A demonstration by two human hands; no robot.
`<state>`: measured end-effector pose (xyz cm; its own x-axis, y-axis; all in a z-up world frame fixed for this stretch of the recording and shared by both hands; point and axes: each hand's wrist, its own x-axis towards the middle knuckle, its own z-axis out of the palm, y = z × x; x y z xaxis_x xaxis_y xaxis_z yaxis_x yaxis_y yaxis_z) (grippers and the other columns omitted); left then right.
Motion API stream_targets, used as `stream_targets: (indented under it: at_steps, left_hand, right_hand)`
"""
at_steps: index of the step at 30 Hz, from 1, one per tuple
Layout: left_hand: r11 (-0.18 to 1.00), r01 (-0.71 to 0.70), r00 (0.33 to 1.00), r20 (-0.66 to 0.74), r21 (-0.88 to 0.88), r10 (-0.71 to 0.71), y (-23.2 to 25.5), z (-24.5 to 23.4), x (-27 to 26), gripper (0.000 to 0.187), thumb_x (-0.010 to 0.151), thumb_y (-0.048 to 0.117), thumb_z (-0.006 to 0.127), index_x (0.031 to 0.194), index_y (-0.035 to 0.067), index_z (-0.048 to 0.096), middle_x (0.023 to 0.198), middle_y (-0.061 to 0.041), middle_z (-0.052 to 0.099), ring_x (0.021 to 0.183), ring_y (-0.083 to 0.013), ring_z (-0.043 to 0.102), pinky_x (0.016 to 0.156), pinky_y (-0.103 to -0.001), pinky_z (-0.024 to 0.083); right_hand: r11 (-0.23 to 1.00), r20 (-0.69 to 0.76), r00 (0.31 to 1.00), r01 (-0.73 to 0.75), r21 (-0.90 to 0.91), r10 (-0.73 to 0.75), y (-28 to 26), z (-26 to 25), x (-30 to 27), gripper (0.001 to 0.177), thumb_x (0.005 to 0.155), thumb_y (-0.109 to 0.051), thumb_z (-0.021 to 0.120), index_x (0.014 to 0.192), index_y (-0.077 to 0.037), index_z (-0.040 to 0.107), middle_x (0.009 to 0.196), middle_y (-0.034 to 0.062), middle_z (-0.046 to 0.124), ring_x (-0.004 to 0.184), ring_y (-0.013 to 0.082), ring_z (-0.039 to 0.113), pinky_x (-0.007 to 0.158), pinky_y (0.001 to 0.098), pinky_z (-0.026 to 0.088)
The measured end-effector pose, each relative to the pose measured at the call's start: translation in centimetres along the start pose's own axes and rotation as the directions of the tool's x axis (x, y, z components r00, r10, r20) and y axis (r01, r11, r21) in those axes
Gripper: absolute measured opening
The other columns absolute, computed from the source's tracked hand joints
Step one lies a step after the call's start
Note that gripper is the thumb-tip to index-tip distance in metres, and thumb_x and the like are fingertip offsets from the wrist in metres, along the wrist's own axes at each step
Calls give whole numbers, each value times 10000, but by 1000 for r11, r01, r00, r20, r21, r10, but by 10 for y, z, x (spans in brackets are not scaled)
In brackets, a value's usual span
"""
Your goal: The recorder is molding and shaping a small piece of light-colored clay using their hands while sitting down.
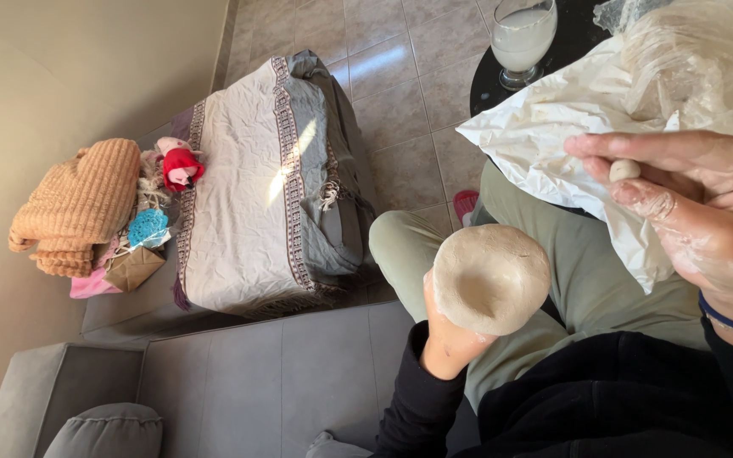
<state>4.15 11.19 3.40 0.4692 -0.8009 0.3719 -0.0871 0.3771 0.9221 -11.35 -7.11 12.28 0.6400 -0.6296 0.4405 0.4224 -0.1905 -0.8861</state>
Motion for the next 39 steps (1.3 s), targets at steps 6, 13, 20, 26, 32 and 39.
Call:
stream_targets:
  at_steps: [6, 13, 20, 26, 32, 39]
  left_hand:
    - [997, 3, 1000, -6, 81, -2, -2, 0, -1, 479, 801, 190, 870, 1212, 17, 697, 1124, -76, 765, 967, -143, 746, 927, -323, 618]
    - [998, 9, 1000, -13, 59, -9, -6, -1, -2, 480, 786, 177, 868, 1204, 18, 695, 1117, -78, 760, 1008, -155, 741, 920, -320, 616]
    - [997, -14, 1000, 12, 75, 13, -4, 2, 0, 449, 808, 172, 858, 1199, 23, 693, 1118, -67, 757, 1013, -149, 742, 908, -317, 617]
    - [998, 13, 1000, 20, 55, -14, -10, 4, -3, 432, 816, 170, 852, 1188, 14, 696, 1105, -75, 761, 968, -140, 736, 891, -317, 614]
    - [999, 30, 999, 18, -29, -29, -4, 6, -1, 475, 792, 190, 862, 1197, 16, 687, 1113, -67, 754, 1008, -142, 726, 916, -324, 605]
    - [1000, 2, 1000, 20, -24, -2, -12, 1, -4, 490, 780, 217, 853, 1194, 15, 686, 1106, -58, 753, 1004, -136, 724, 920, -322, 604]
  right_hand:
    - [984, 90, 996, -38, 175, 22, 61, -55, -29, 147, 1015, -25, 696, 1133, 62, 704, 1082, 275, 731, 883, 268, 774, 786, 377, 657]
    - [975, -2, 994, -109, 193, 112, 37, -31, -18, 258, 1166, -76, 521, 1181, 86, 722, 964, 255, 739, 792, 277, 769, 710, 373, 657]
    - [995, 31, 998, 44, 89, -47, 39, -25, -10, 151, 932, 15, 671, 1073, 30, 618, 1090, 209, 700, 1047, 272, 734, 975, 428, 635]
    - [982, 10, 998, -63, 179, 62, 56, -44, -30, 141, 1000, 6, 659, 1082, 116, 693, 956, 260, 744, 834, 306, 762, 775, 422, 653]
    - [970, -4, 993, -110, 215, 114, 24, -15, -15, 213, 1030, 28, 561, 1194, 97, 677, 1134, 273, 721, 1006, 350, 740, 894, 461, 630]
    - [966, 42, 998, -60, 251, 51, 26, -16, -13, 181, 900, 71, 653, 1081, 75, 661, 1232, 247, 689, 1130, 307, 719, 993, 420, 611]
